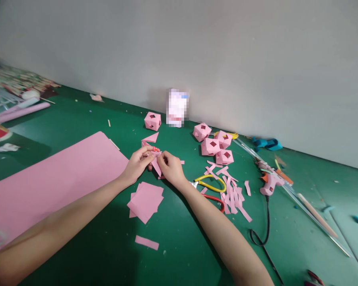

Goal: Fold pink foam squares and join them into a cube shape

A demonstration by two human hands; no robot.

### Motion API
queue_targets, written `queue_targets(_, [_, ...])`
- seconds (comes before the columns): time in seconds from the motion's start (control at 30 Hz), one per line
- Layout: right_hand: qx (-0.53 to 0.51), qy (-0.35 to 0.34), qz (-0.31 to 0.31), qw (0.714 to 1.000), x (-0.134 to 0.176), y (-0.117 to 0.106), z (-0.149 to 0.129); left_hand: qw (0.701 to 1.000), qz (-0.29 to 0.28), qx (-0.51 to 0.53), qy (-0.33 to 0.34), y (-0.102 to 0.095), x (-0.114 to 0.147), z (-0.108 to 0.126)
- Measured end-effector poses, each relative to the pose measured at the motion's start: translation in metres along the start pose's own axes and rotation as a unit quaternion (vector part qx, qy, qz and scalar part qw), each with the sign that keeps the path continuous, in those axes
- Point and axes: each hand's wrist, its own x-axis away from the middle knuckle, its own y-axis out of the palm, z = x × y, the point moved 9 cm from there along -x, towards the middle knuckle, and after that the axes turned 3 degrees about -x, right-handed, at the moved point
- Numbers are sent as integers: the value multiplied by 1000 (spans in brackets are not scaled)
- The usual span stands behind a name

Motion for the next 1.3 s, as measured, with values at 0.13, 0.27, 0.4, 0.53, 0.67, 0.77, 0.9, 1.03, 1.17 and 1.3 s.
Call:
queue_targets(0.13, [-1,7,0,1000,-1,1,2,1000,-6,-2,-1,1,0,-1])
queue_targets(0.27, [-2,6,1,1000,-1,1,2,1000,-4,-14,-5,1,0,0])
queue_targets(0.4, [-4,2,0,1000,-1,0,1,1000,-4,-23,-6,2,1,1])
queue_targets(0.53, [-1,5,2,1000,-1,0,1,1000,-4,-30,-1,2,0,0])
queue_targets(0.67, [4,-2,2,1000,-1,0,3,998,-12,-53,10,3,0,1])
queue_targets(0.77, [12,-7,5,1000,-2,-1,2,998,-19,-67,7,5,1,1])
queue_targets(0.9, [7,-2,0,1000,-2,0,2,997,-17,-70,7,5,1,1])
queue_targets(1.03, [13,-4,2,1000,-2,-1,1,997,-17,-69,6,4,1,1])
queue_targets(1.17, [11,-3,2,1000,-1,-1,2,998,-20,-66,6,5,2,1])
queue_targets(1.3, [10,-6,1,1000,-1,0,1,997,-18,-68,8,5,2,2])
